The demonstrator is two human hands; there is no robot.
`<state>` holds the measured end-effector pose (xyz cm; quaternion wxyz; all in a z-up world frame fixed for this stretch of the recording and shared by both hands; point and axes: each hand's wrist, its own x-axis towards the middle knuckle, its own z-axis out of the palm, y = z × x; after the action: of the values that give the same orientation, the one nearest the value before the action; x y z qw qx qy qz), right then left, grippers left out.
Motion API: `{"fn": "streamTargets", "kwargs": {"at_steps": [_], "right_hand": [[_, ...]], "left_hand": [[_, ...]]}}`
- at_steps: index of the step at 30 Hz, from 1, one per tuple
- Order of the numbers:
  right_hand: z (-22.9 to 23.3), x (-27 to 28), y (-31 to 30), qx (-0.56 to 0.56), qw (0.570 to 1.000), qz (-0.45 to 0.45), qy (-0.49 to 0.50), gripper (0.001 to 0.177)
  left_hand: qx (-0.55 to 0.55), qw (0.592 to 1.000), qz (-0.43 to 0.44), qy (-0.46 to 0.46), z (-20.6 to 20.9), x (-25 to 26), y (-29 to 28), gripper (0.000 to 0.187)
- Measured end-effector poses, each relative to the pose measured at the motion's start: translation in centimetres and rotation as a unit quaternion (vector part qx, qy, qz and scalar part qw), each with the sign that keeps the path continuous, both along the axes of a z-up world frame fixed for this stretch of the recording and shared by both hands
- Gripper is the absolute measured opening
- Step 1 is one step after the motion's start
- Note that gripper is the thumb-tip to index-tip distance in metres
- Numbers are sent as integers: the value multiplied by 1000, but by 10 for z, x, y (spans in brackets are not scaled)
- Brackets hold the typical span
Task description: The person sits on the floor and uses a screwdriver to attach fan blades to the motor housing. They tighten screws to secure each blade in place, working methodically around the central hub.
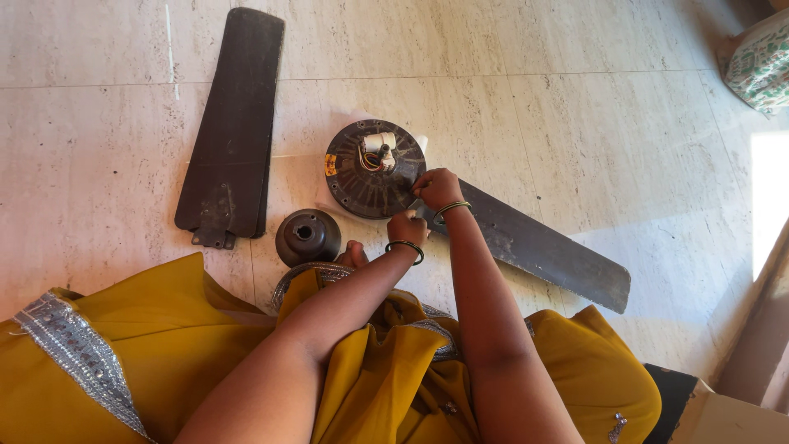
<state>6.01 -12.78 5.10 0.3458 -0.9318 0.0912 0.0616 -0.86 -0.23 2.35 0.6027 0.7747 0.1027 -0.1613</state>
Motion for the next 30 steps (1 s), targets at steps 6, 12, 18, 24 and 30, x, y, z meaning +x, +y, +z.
{"fn": "streamTargets", "kwargs": {"at_steps": [6, 12, 18, 24, 30], "right_hand": [[8, 1, 12, -52, 997, -49, -15, 11], [13, 5, 14, -112, 994, -16, 5, 12], [-3, 5, 4, -89, 996, -3, 7, 12], [-34, 6, 13, -97, 987, -128, -17, 14], [-37, -4, 18, -36, 987, -155, -37, 6]], "left_hand": [[-4, 1000, -14, 5, -1, 0, 0, 22], [-25, 1000, -17, 5, -1, -2, -8, 20], [9, 999, -32, 15, -5, 0, -8, 21], [88, 993, -42, -59, -16, -3, -5, 11], [160, 982, -34, -92, -20, -4, -5, 23]]}}
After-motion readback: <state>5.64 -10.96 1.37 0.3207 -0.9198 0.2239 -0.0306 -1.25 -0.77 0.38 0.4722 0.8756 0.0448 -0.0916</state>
